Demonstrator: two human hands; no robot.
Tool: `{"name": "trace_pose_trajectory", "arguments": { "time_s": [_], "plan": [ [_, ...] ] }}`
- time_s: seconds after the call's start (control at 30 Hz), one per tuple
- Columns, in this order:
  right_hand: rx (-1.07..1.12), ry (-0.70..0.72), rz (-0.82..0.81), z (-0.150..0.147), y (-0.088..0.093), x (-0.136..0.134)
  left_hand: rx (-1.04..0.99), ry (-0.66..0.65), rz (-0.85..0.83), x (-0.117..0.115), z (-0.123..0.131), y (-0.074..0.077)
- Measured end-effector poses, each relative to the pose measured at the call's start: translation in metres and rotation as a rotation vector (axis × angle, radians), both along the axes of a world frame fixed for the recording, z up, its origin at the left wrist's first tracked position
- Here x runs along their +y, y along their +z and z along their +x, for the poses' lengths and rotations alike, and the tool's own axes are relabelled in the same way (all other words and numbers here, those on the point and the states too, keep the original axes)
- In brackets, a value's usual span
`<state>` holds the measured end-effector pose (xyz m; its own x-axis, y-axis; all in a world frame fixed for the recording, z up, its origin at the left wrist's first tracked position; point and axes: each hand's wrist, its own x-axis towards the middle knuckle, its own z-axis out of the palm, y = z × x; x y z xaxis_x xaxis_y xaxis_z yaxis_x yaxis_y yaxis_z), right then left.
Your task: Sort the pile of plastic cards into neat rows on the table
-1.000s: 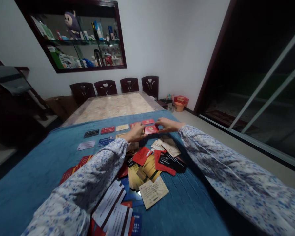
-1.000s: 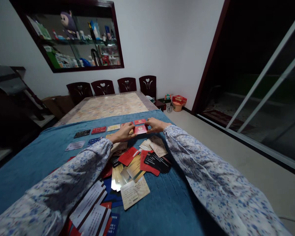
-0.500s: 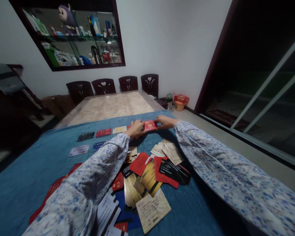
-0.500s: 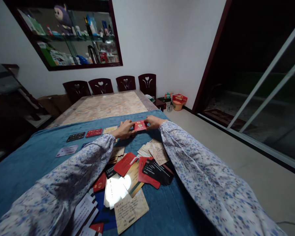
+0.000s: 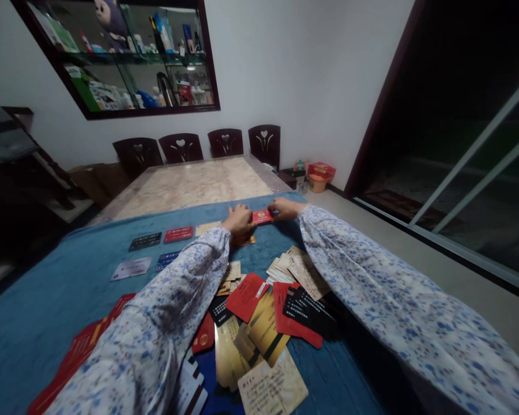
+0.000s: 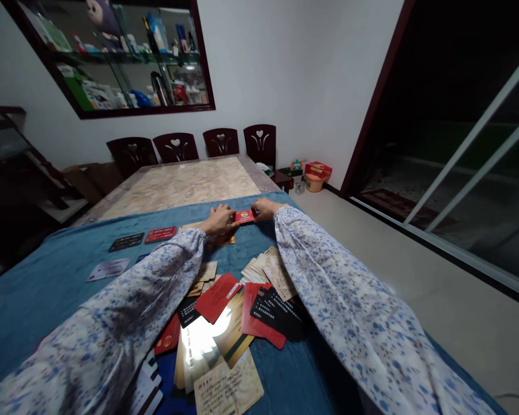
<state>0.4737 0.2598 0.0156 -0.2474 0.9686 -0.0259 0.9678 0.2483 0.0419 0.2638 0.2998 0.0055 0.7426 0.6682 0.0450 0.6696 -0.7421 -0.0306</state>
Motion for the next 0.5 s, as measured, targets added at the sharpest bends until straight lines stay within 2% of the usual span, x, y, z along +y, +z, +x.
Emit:
{"name": "trace_pose_trajectory", "arguments": {
  "time_s": [0.5],
  "plan": [
    [0.014, -0.079, -0.089, 0.001, -0.01, 0.025, 0.06, 0.051, -0.03, 0.012, 0.014, -0.002]
  ]
}}
